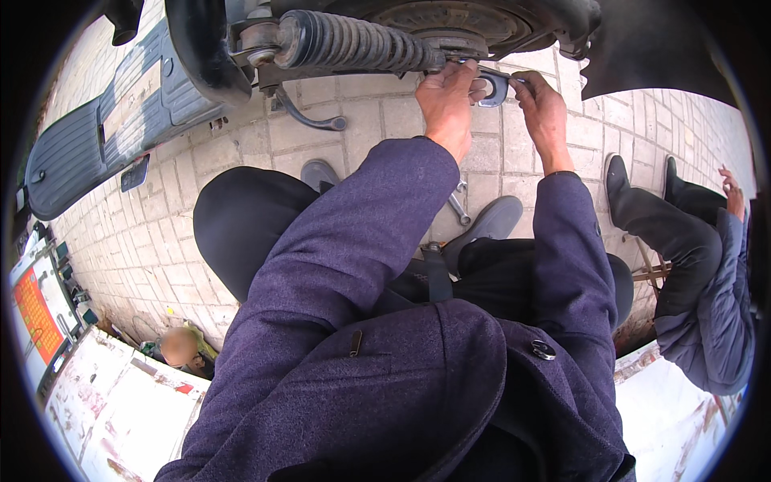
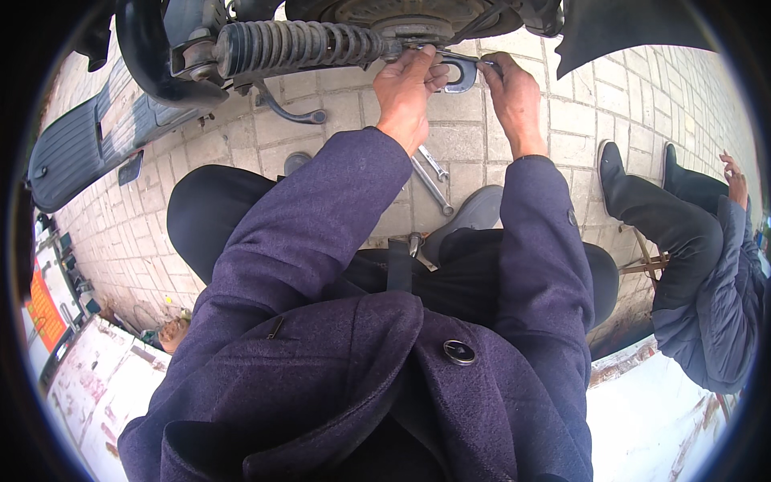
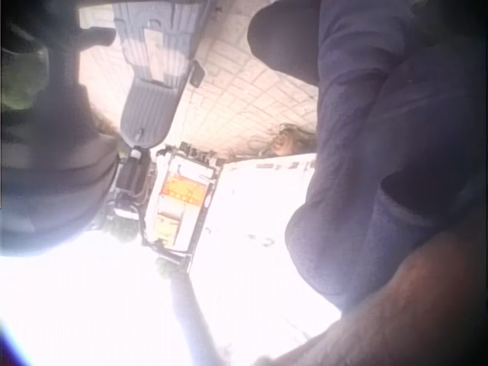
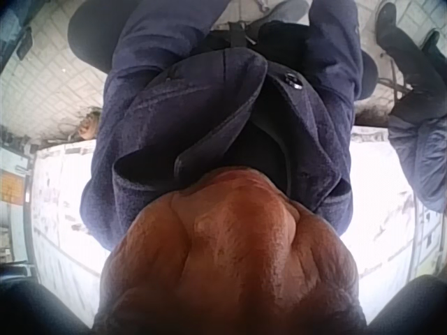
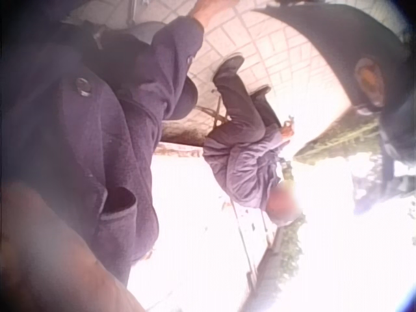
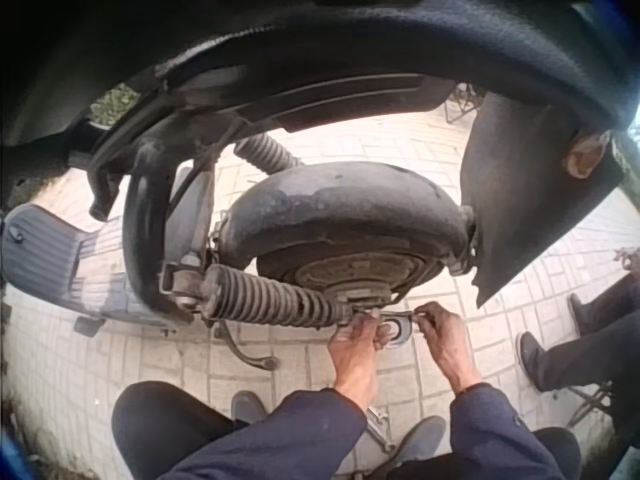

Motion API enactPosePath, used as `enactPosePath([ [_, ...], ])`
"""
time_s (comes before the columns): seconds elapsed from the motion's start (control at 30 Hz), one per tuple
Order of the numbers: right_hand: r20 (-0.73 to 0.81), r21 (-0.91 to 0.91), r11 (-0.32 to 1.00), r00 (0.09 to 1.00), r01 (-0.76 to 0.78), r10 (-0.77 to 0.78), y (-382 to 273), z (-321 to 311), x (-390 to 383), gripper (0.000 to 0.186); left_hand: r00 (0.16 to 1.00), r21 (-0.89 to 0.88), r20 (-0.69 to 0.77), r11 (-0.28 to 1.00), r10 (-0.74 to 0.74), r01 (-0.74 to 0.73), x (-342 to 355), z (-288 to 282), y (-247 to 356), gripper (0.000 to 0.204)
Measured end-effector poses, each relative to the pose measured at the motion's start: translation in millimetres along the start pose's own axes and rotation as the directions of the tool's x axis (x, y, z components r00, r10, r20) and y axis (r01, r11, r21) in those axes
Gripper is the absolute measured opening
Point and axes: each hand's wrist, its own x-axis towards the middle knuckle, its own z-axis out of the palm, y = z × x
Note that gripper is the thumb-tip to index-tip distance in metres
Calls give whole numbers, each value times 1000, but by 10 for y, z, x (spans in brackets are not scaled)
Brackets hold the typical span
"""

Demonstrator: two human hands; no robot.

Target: The person uses a wrench to tighten a bolt on the rear suspension of a motorcycle. They repeatedly reposition the wrench and apply torque to the fastener while seated on the ground.

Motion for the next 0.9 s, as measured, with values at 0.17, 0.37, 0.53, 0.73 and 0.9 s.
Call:
enactPosePath([
  [0.17, 14, -140, 990, 1000, -12, 14, -177, -220, -15, 26, 999, 36, 37, 999, -7, 6, 8, -27, 11, 22],
  [0.37, -82, -425, 864, 940, 269, -332, -778, -685, -31, 20, 989, -57, 108, 992, -102, 108, -24, -62, 43, 28],
  [0.53, -18, -664, 638, 844, 390, -535, -1432, -774, -142, 12, 971, -153, 177, 970, -163, 190, -31, -70, 62, 32],
  [0.73, 121, -649, 528, 759, 548, -640, -1927, -612, -116, 10, 940, -386, 186, 858, -286, 337, -18, -27, 157, 26],
  [0.9, -17, -210, 840, 857, 500, -514, -1892, -592, -67, 19, 953, -449, 159, 841, -258, 302, -27, 79, 299, 26],
])
